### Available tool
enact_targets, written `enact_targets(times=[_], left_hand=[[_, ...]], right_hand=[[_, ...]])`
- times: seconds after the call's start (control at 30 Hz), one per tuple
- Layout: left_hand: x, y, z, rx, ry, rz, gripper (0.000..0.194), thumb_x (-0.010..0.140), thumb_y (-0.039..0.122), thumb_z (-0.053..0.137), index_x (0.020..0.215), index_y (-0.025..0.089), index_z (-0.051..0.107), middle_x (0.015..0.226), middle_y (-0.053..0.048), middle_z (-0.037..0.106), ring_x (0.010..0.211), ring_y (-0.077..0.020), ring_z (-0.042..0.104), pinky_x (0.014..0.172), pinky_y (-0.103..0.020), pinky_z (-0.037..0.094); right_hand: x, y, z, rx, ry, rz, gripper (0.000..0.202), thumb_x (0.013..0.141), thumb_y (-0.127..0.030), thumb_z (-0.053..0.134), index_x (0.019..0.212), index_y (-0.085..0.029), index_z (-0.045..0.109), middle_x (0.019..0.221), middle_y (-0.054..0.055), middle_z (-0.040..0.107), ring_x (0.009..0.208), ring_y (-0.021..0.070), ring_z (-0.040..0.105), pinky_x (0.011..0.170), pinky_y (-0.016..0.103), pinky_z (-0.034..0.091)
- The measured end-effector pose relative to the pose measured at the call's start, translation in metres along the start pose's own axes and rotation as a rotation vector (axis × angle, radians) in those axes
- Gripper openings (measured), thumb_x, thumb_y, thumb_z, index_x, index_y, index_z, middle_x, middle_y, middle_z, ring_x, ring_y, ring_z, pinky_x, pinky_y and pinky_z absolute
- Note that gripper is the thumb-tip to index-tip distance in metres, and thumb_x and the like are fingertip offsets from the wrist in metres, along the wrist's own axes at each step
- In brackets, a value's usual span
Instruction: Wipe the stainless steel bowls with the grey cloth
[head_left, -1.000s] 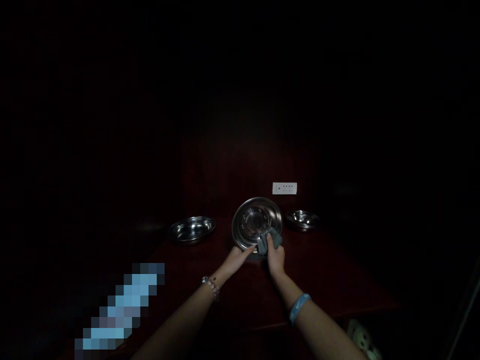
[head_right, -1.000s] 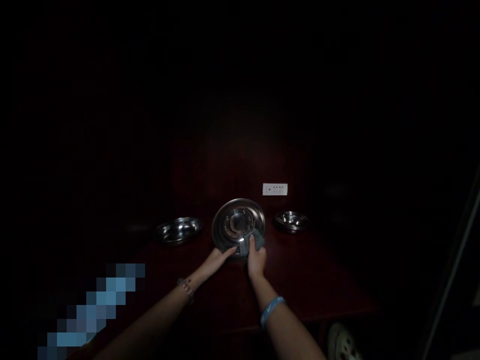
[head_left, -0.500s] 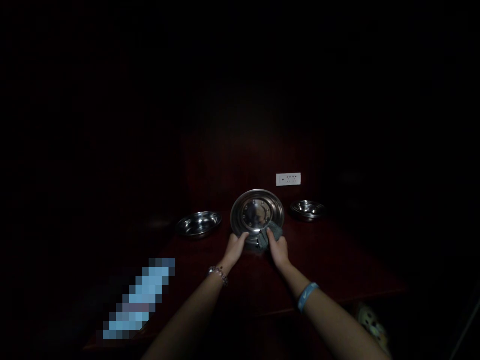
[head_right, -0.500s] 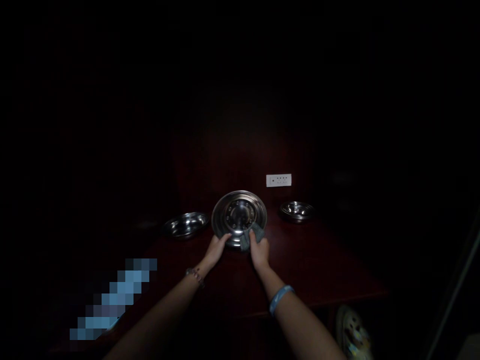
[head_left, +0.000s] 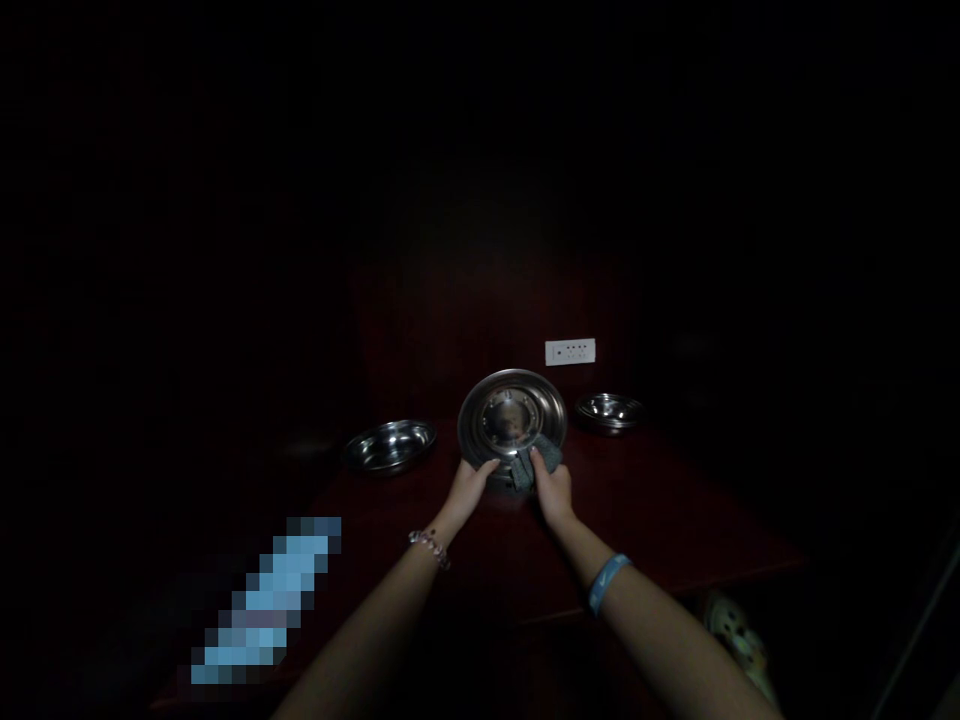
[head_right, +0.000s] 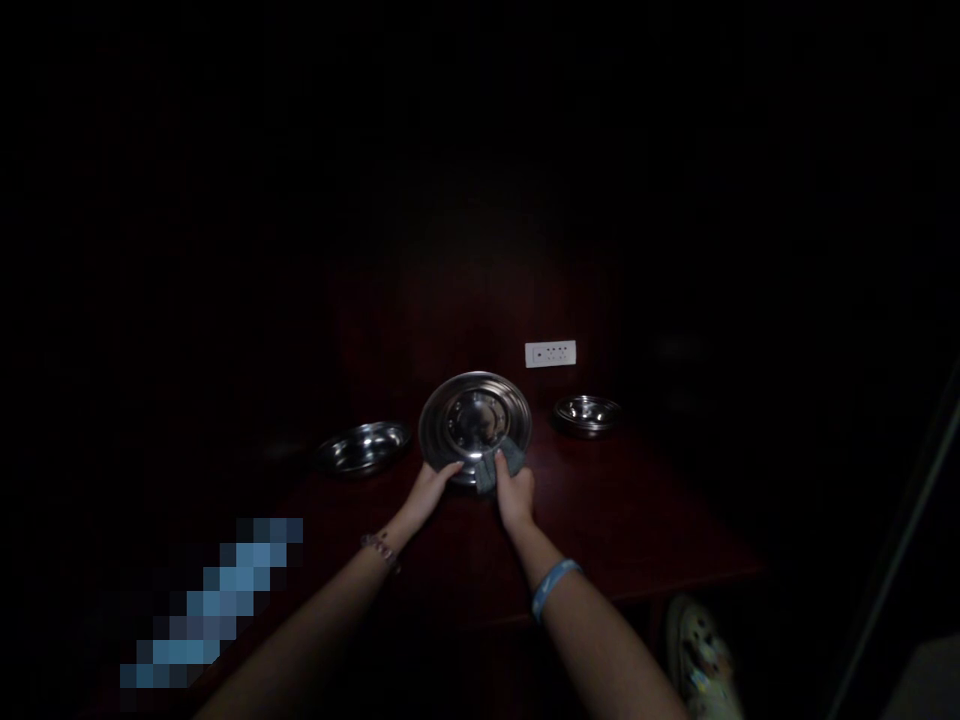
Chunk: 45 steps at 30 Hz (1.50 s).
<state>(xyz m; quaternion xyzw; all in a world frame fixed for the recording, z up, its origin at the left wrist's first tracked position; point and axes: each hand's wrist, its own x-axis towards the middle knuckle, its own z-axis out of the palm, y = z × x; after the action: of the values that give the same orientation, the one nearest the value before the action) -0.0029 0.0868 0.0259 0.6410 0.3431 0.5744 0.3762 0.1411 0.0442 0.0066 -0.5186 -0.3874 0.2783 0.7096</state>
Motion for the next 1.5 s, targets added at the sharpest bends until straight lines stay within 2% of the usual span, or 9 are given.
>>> enact_targets(times=[0.37,0.5,0.6,0.7,0.83,0.97,1.27,1.4,1.5], left_hand=[[-0.010,0.020,-0.013,0.054,0.100,0.054,0.048,0.089,0.048,0.051,0.125,0.016,0.056,0.126,-0.012,0.066,0.124,-0.0258,0.057,0.106,-0.037,0.042],[-0.013,0.016,-0.005,0.061,-0.057,0.092,0.072,0.086,0.046,0.059,0.145,0.020,0.029,0.140,-0.013,0.055,0.127,-0.0215,0.055,0.106,-0.033,0.042],[-0.015,0.008,-0.001,0.080,-0.233,0.045,0.089,0.080,0.045,0.067,0.148,0.015,0.017,0.127,-0.015,0.064,0.115,-0.0224,0.063,0.098,-0.037,0.048],[-0.016,0.001,0.000,0.080,-0.333,0.017,0.080,0.080,0.044,0.068,0.143,0.013,0.030,0.121,-0.015,0.068,0.109,-0.0228,0.065,0.100,-0.039,0.046],[-0.016,-0.005,0.000,0.087,-0.300,0.023,0.058,0.077,0.044,0.070,0.126,0.016,0.057,0.130,-0.013,0.064,0.123,-0.0247,0.058,0.112,-0.040,0.036],[-0.015,-0.007,0.001,0.098,-0.327,0.026,0.045,0.079,0.045,0.067,0.115,0.017,0.068,0.127,-0.011,0.067,0.126,-0.0276,0.055,0.114,-0.044,0.032],[-0.007,-0.004,-0.002,0.067,-0.076,0.004,0.047,0.086,0.041,0.055,0.124,0.014,0.062,0.132,-0.010,0.064,0.128,-0.0235,0.054,0.112,-0.037,0.033],[-0.006,0.001,-0.012,0.336,0.056,-0.047,0.045,0.087,0.052,0.052,0.093,0.012,0.073,0.097,-0.016,0.075,0.099,-0.0306,0.068,0.091,-0.039,0.047],[-0.008,0.007,-0.019,0.545,0.178,-0.056,0.045,0.084,0.057,0.054,0.076,0.016,0.071,0.082,-0.015,0.074,0.085,-0.0311,0.068,0.081,-0.039,0.048]], right_hand=[[0.001,0.001,0.002,-0.008,0.071,-0.027,0.051,0.077,-0.060,0.059,0.091,-0.014,0.075,0.094,0.012,0.077,0.093,0.0264,0.071,0.081,0.032,0.054],[0.004,0.003,0.000,-0.023,0.152,-0.012,0.054,0.081,-0.060,0.055,0.090,-0.011,0.075,0.092,0.015,0.076,0.091,0.0265,0.072,0.081,0.032,0.053],[0.007,0.005,-0.001,-0.019,0.205,0.029,0.056,0.081,-0.061,0.053,0.090,-0.010,0.074,0.092,0.016,0.076,0.090,0.0270,0.072,0.079,0.032,0.053],[0.008,0.007,0.000,0.001,0.211,0.038,0.056,0.080,-0.062,0.054,0.090,-0.010,0.074,0.092,0.016,0.076,0.090,0.0274,0.072,0.078,0.032,0.053],[0.006,0.005,0.000,0.009,0.165,0.012,0.055,0.079,-0.062,0.056,0.088,-0.011,0.074,0.093,0.015,0.076,0.090,0.0264,0.071,0.080,0.031,0.053],[0.002,-0.001,0.001,0.016,0.087,-0.002,0.053,0.080,-0.061,0.057,0.089,-0.011,0.074,0.093,0.013,0.076,0.091,0.0249,0.071,0.081,0.029,0.053],[-0.004,-0.007,0.007,0.118,-0.070,-0.023,0.056,0.076,-0.060,0.061,0.097,-0.009,0.074,0.094,0.011,0.076,0.085,0.0232,0.070,0.075,0.030,0.053],[-0.002,-0.005,0.006,0.046,-0.068,-0.011,0.055,0.074,-0.061,0.063,0.091,-0.010,0.075,0.090,0.011,0.076,0.084,0.0243,0.070,0.073,0.030,0.053],[0.000,-0.006,0.001,-0.139,0.013,0.046,0.054,0.075,-0.063,0.062,0.089,-0.013,0.076,0.090,0.013,0.076,0.088,0.0269,0.070,0.075,0.032,0.051]])
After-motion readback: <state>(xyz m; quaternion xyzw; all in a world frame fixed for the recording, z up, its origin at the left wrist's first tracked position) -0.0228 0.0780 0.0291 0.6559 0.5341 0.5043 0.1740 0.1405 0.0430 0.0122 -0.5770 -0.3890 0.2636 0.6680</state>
